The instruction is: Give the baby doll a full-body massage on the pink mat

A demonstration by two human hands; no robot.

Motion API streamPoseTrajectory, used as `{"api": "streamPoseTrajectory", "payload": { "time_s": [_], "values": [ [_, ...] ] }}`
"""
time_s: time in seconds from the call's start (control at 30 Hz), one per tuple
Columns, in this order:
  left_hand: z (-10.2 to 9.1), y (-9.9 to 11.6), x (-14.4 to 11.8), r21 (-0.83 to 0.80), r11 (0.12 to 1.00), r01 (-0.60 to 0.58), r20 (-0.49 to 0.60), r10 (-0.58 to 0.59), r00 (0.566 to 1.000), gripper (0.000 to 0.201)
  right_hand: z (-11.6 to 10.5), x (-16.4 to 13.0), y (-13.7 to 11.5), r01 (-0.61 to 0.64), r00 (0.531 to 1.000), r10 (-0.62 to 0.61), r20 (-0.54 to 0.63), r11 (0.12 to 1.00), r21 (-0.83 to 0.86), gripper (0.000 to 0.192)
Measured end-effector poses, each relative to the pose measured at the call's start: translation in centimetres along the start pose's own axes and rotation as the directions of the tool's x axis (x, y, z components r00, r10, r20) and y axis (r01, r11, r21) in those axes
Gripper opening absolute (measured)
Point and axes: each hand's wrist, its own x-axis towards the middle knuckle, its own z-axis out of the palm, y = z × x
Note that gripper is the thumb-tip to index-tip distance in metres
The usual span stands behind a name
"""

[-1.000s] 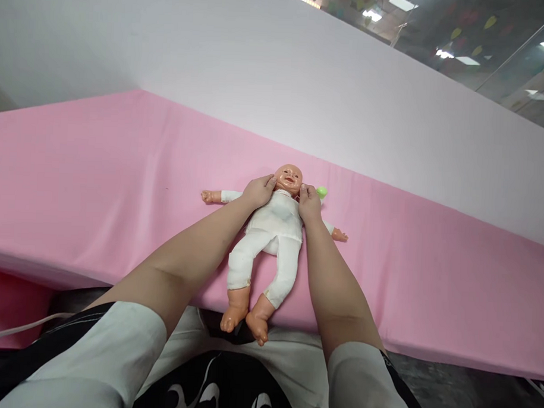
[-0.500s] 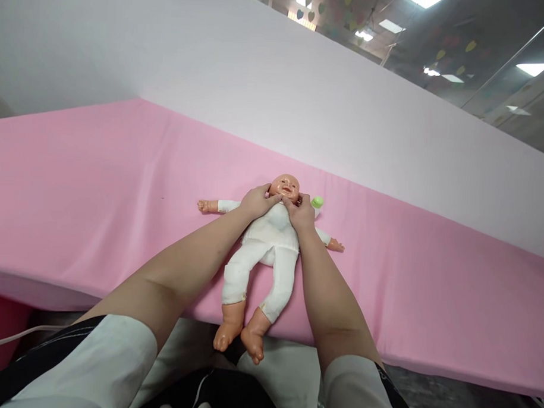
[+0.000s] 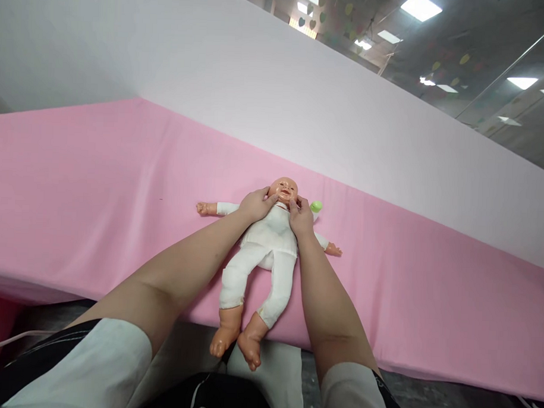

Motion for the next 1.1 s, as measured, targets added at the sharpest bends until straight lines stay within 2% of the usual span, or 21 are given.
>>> {"api": "streamPoseTrajectory", "payload": {
  "time_s": [0.2,0.33,0.47,0.9,1.1],
  "values": [
    [0.2,-0.3,0.1,0.010,1.000,-0.010,-0.007,0.010,1.000,0.058,0.0,-0.2,-0.3,-0.005,1.000,0.005,-0.012,1.000,0.019,0.046],
    [0.1,-0.2,0.0,0.001,1.000,-0.011,0.013,0.011,1.000,0.059,0.1,-0.4,-0.9,-0.038,0.999,0.039,-0.030,0.998,0.058,0.059],
    [-0.2,0.1,-0.1,-0.042,0.999,-0.007,0.025,0.008,1.000,0.059,0.1,-0.5,-1.3,-0.059,0.998,0.059,-0.028,0.998,0.029,0.068],
    [-0.2,0.4,-0.3,-0.034,0.999,0.003,-0.010,-0.003,1.000,0.055,0.1,0.3,0.7,-0.010,0.999,0.007,0.032,0.995,0.096,0.052],
    [0.2,-0.2,0.0,-0.069,0.998,0.004,-0.011,-0.005,1.000,0.054,0.0,0.3,0.9,0.007,1.000,-0.007,0.001,0.998,0.059,0.049]
  ]
}}
